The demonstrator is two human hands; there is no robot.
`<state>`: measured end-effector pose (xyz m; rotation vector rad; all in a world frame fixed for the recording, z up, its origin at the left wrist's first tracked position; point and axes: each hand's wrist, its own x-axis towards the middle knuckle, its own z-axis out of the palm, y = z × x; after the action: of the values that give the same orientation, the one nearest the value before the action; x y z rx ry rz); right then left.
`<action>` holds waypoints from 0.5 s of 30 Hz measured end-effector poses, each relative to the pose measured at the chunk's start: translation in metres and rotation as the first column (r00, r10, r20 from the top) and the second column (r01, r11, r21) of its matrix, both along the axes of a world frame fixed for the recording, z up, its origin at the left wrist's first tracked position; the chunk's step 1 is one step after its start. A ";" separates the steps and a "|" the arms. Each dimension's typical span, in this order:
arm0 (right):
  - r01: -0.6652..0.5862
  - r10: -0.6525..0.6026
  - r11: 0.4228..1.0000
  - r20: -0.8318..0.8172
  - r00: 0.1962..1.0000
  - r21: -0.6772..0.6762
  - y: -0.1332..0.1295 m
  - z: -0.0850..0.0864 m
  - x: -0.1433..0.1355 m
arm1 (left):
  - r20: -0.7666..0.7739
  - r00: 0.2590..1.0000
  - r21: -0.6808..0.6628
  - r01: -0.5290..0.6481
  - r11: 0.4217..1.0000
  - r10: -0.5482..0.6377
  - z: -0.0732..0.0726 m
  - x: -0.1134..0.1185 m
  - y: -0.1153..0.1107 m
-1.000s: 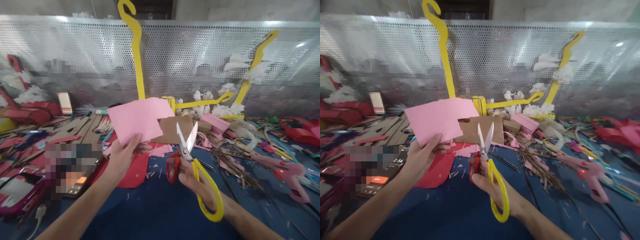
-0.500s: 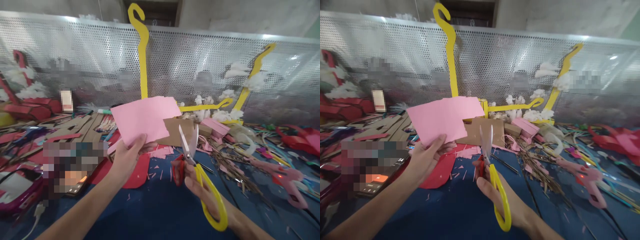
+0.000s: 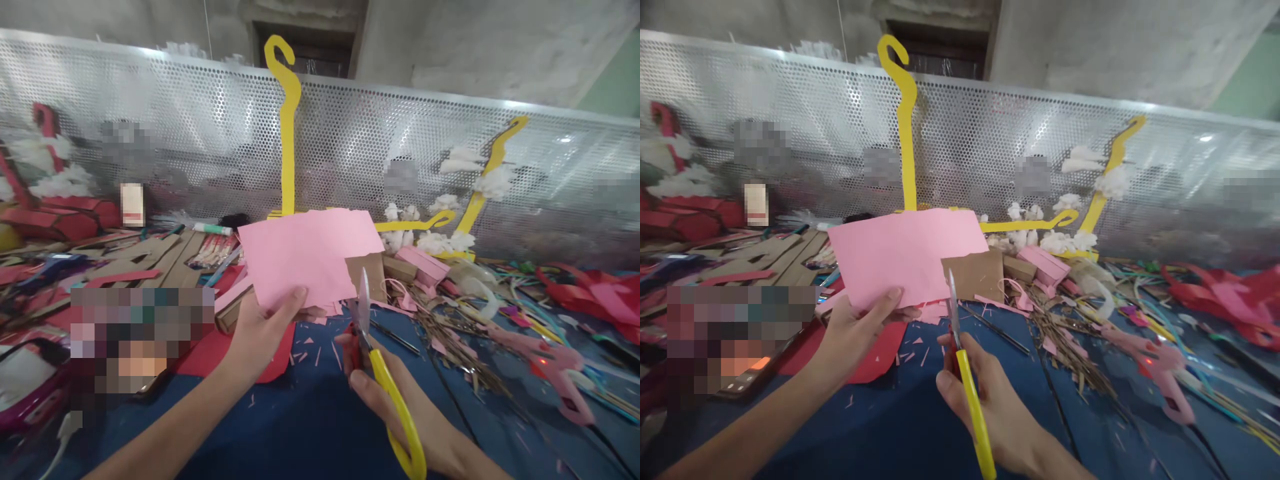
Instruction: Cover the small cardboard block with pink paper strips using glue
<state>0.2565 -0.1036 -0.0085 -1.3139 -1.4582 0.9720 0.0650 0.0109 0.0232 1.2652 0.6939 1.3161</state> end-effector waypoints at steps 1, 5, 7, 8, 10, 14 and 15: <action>0.022 -0.022 1.000 0.018 1.000 0.012 0.000 0.002 -0.002 | -0.021 1.000 0.010 -0.006 1.000 0.006 0.001 0.000 -0.001; 0.058 -0.059 0.998 0.024 0.998 0.032 0.001 0.002 -0.004 | -0.050 0.999 0.033 -0.003 0.999 0.005 0.001 0.000 -0.004; 0.054 -0.055 0.998 0.016 0.998 0.027 0.002 0.000 -0.003 | -0.052 0.999 0.039 0.007 0.999 -0.005 0.001 0.001 -0.005; 0.054 -0.055 0.998 0.020 0.998 0.029 0.002 -0.001 -0.002 | -0.054 0.998 0.042 0.013 0.999 -0.011 0.001 0.001 -0.006; 0.056 -0.057 0.998 0.043 0.997 0.042 0.003 -0.002 -0.001 | -0.055 0.998 0.048 0.027 0.998 -0.024 0.001 0.001 -0.006; 0.055 -0.057 0.998 0.037 0.998 0.040 0.003 -0.002 -0.001 | -0.060 0.998 0.055 0.032 0.998 -0.028 0.000 0.001 -0.005; 0.060 -0.061 0.998 0.021 0.998 0.032 0.004 -0.002 -0.002 | -0.065 0.998 0.057 0.032 0.998 -0.028 0.000 0.001 -0.005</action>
<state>0.2545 -0.0999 -0.0106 -1.3421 -1.4359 0.8947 0.0662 0.0055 0.0227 1.3647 0.6831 1.2839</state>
